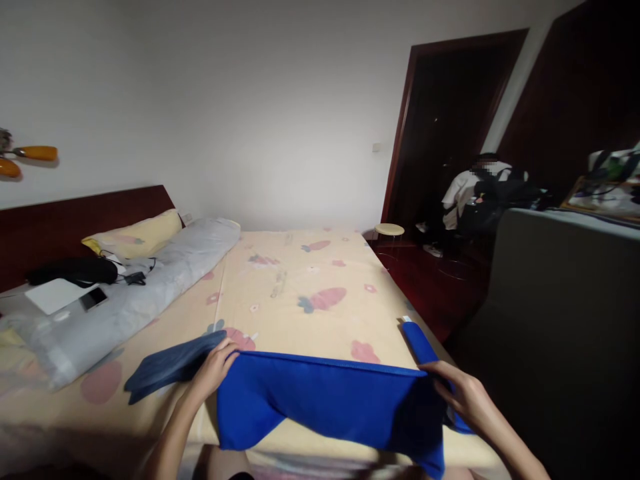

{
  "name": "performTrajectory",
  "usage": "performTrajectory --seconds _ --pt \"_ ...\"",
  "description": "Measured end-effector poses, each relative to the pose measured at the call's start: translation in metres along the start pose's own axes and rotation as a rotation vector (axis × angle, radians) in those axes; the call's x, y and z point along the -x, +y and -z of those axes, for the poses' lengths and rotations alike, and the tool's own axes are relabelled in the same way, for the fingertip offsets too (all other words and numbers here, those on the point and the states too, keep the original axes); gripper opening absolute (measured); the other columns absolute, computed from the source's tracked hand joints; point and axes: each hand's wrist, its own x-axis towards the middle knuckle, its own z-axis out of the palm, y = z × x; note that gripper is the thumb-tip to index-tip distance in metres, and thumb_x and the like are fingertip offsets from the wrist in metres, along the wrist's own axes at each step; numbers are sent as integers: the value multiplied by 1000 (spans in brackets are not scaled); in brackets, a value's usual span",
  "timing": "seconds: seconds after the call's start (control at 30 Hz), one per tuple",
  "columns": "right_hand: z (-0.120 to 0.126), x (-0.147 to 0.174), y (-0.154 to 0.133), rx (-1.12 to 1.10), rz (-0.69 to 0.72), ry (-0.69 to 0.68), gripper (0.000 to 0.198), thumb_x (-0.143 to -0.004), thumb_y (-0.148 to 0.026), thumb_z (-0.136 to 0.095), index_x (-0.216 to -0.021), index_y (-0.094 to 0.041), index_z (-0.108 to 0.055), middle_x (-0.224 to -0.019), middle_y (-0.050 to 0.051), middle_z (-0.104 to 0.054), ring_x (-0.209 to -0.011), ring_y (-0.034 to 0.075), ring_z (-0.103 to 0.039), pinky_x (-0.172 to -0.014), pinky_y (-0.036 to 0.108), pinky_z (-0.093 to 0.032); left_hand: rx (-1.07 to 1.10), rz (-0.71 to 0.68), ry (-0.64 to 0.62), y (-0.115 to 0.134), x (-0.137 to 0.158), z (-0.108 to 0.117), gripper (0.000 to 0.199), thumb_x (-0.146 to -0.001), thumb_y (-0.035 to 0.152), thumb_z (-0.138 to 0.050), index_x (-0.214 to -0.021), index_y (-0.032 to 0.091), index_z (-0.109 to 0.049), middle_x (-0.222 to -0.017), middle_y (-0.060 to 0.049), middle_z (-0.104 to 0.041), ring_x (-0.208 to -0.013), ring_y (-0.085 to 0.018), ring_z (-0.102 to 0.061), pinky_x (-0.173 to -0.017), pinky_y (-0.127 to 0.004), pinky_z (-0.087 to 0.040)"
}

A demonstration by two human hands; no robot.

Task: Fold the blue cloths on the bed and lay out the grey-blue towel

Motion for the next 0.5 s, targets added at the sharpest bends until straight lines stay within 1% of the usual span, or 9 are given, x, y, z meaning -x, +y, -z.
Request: performTrajectory --seconds 0.1,0.2,0.27,0.37,0.43,0.5 --pt "-8 -6 19 42 -55 48 37 -77 -45 -49 -98 -25 -71 -100 9 -75 -91 27 -70 -84 37 -54 -103 40 39 -29 -5 -10 31 -90 33 -38 -94 24 -68 -98 -6 -69 -98 -22 -64 -90 -32 -48" --pt "-23 -12 37 80 -92 32 38 -79 -45 -46 -97 -23 -70 -96 8 -76 -86 26 -71 -82 36 -54 -164 82 11 -53 -5 -26 31 -89 26 -37 -93 22 -67 -94 -7 -70 -93 -21 -65 -87 -31 -49" --pt "-31 -16 49 101 -107 20 37 -80 -44 -44 -96 -23 -69 -91 6 -76 -82 25 -71 -78 34 -54 -192 106 -2 -62 -5 -33 30 -87 21 -37 -91 21 -67 -91 -7 -69 -90 -20 -65 -84 -30 -49" --pt "-35 -25 64 197 -117 62 35 -82 -44 -42 -96 -26 -69 -90 5 -75 -82 24 -70 -74 33 -53 -252 139 -7 -66 -10 -36 29 -88 20 -38 -88 22 -67 -92 -7 -68 -93 -20 -63 -87 -31 -48" --pt "-33 -34 71 294 -133 84 37 -83 -45 -40 -96 -27 -69 -90 6 -74 -83 24 -69 -73 33 -52 -291 155 0 -63 -18 -34 28 -90 21 -39 -92 22 -67 -101 -7 -68 -103 -22 -60 -93 -33 -44" --pt "-31 -47 75 354 -164 68 39 -84 -46 -40 -98 -26 -70 -92 8 -73 -85 23 -68 -74 33 -51 -321 175 3 -58 -29 -32 28 -92 23 -39 -98 23 -67 -110 -7 -66 -111 -21 -56 -97 -34 -41"
